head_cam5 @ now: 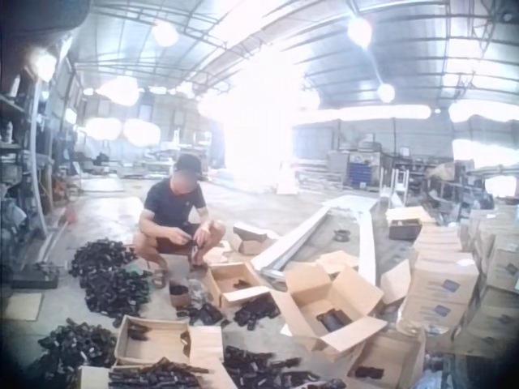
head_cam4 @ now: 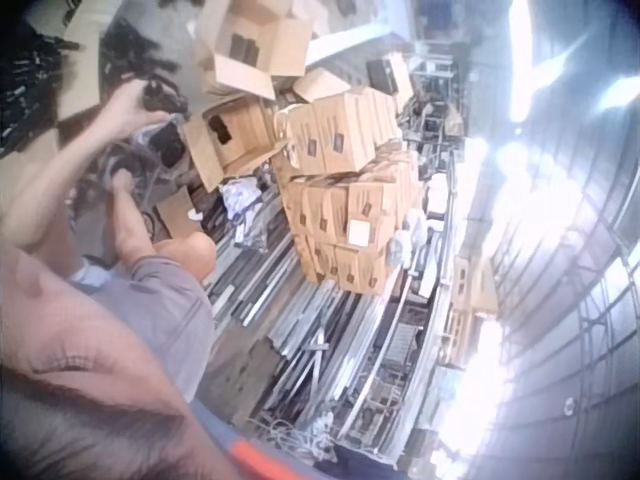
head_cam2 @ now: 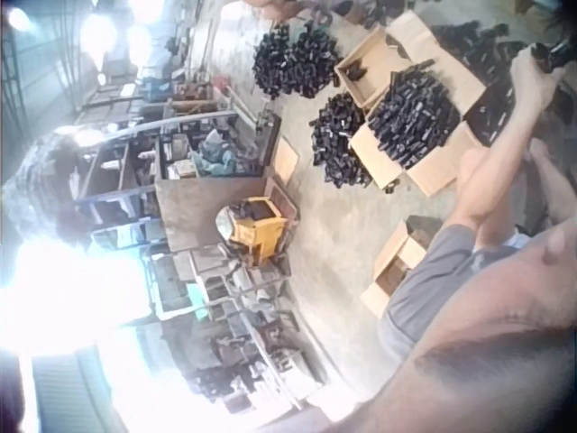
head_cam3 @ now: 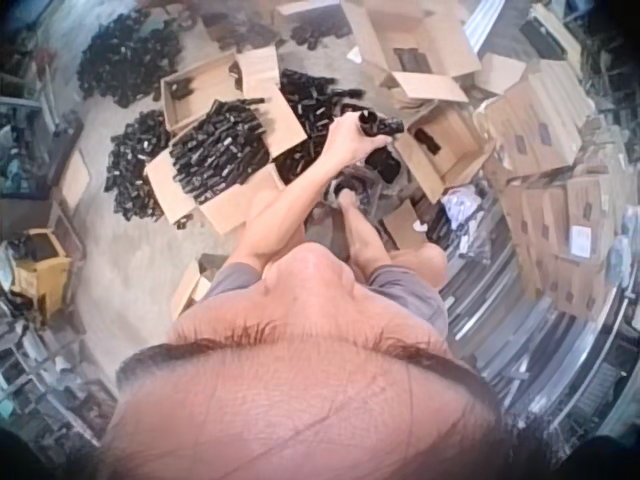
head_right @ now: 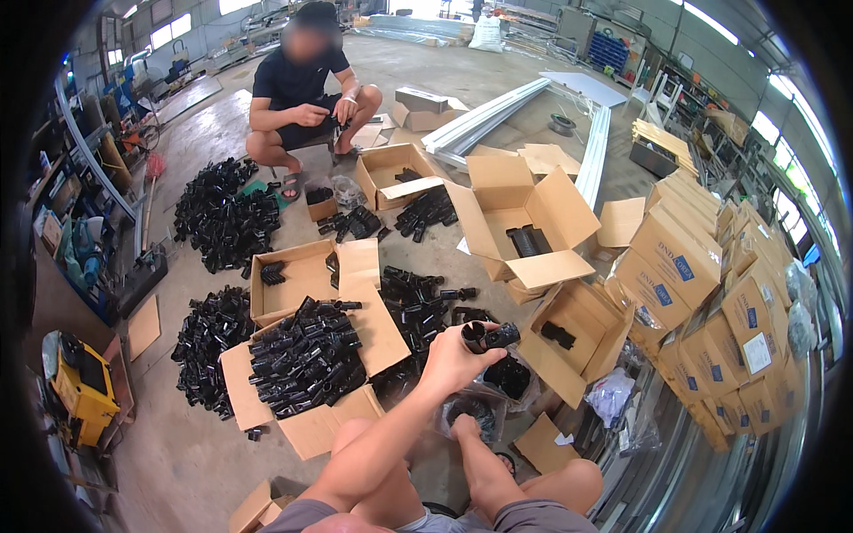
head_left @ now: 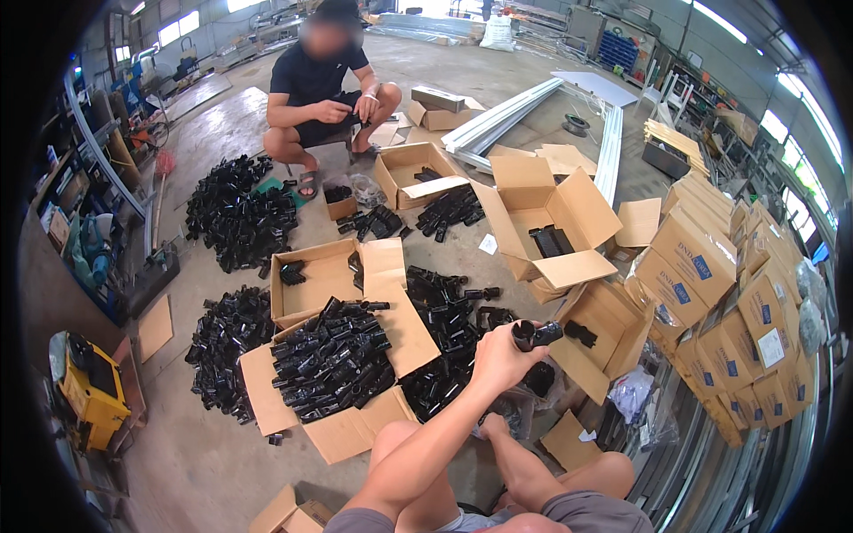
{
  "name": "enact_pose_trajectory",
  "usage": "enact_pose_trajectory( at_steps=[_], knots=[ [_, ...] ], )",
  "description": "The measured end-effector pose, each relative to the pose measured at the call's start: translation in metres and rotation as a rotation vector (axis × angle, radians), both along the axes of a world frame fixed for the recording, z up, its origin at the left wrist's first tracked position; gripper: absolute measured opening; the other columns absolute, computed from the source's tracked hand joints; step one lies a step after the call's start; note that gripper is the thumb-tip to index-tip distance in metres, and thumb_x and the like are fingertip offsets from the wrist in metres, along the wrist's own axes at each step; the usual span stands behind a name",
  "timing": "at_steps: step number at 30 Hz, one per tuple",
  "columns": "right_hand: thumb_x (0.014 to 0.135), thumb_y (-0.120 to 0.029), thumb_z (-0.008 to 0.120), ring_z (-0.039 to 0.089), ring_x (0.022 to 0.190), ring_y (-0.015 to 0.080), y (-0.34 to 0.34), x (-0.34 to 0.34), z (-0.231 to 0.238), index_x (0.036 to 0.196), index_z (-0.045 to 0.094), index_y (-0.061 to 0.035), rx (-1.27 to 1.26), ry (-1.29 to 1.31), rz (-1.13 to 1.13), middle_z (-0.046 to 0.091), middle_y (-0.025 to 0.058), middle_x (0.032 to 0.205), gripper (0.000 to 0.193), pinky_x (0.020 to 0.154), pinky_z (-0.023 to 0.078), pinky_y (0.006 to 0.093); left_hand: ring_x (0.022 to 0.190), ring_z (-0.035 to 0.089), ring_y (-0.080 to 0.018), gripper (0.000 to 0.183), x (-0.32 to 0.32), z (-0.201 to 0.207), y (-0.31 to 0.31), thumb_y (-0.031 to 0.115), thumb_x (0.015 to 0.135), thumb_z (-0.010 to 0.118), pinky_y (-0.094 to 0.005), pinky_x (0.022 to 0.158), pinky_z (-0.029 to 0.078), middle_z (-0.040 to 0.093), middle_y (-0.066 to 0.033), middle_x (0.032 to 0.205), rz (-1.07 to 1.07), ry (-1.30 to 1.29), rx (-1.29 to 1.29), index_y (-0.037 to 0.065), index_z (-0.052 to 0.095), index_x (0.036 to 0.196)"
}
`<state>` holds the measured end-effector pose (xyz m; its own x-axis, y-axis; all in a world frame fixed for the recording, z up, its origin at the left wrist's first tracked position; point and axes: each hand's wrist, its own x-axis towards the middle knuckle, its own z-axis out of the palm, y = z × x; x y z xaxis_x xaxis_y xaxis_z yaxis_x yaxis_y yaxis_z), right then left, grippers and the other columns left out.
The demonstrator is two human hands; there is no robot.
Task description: The person handles black plastic components on the floor, picking them up, rotating them, and placing them into cardboard boxes.
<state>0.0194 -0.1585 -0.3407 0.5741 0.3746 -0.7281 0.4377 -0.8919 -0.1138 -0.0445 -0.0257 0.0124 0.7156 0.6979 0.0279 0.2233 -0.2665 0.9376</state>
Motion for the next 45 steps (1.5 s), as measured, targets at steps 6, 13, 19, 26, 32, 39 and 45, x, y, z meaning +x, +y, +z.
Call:
enact_pose_trajectory(
  at_steps=[6,13,19,26,32,39,45],
  knots=[
    [0.078,-0.032,0.073,0.060,0.120,0.0371,-0.004,0.005,-0.070,0.114,0.069,0.0020,0.154,0.050,0.004,0.063,0.0245,0.125,0.049,0.098,0.050,0.0448,0.082,0.070,-0.0175,0.044,-0.001,0.002,0.001,0.023,0.075,0.082,-0.0325,0.079,0.053,0.073,-0.0080,0.087,-0.024,0.056,-0.099,0.012,0.072,0.116],
    [0.079,-0.048,0.070,0.056,0.125,0.0347,-0.008,0.000,-0.099,0.125,0.061,-0.0061,0.374,0.038,0.126,0.060,0.0199,0.131,0.063,0.101,0.046,0.0427,0.090,0.070,-0.0326,0.041,0.003,-0.004,-0.005,0.032,0.073,0.080,-0.0411,0.082,0.054,0.073,-0.0142,0.092,0.001,0.042,-0.087,0.015,0.073,0.109],
    [0.081,-0.051,0.065,0.062,0.115,0.0377,0.003,-0.039,-0.009,0.112,0.071,-0.0038,0.285,-0.002,-0.059,0.066,0.0233,0.119,0.056,0.096,0.050,0.0440,0.092,0.070,-0.0305,0.040,0.004,-0.017,-0.008,0.030,0.072,0.081,-0.0394,0.083,0.053,0.073,-0.0145,0.094,-0.013,0.117,-0.053,0.011,0.072,0.106],
    [0.083,-0.055,0.062,0.057,0.122,0.0364,-0.003,-0.003,-0.089,0.124,0.063,-0.0068,0.296,-0.028,0.041,0.061,0.0209,0.128,0.063,0.102,0.046,0.0434,0.086,0.070,-0.0353,0.035,0.012,-0.016,-0.016,0.033,0.072,0.081,-0.0442,0.078,0.053,0.072,-0.0158,0.087,-0.043,0.040,0.006,0.010,0.072,0.096],
    [0.086,-0.062,0.055,0.049,0.133,0.0357,-0.021,0.025,-0.104,0.143,0.050,-0.0136,0.235,0.047,0.140,0.053,0.0167,0.142,0.075,0.108,0.041,0.0437,0.085,0.070,-0.0344,0.036,0.019,-0.003,-0.020,0.034,0.071,0.080,-0.0437,0.078,0.053,0.073,-0.0158,0.087,-0.065,0.036,-0.043,0.010,0.073,0.097],
    [0.091,-0.029,0.049,0.064,0.108,0.0420,-0.009,0.006,0.056,0.102,0.071,-0.0022,0.288,-0.086,0.186,0.068,0.0242,0.112,0.037,0.095,0.050,0.0503,0.087,0.070,-0.0338,0.040,0.002,-0.010,-0.004,0.033,0.071,0.080,-0.0420,0.080,0.055,0.073,-0.0153,0.089,0.027,0.036,-0.023,0.010,0.074,0.103],
    [0.084,-0.016,0.066,0.070,0.086,0.0328,-0.011,0.064,0.151,0.095,0.068,-0.0036,0.705,0.104,0.521,0.071,0.0183,0.092,0.017,0.077,0.055,0.0420,0.089,0.072,-0.0234,0.046,0.002,0.007,0.000,0.027,0.071,0.085,-0.0345,0.083,0.054,0.075,-0.0120,0.093,0.026,0.048,-0.045,0.013,0.073,0.113]
  ],
)
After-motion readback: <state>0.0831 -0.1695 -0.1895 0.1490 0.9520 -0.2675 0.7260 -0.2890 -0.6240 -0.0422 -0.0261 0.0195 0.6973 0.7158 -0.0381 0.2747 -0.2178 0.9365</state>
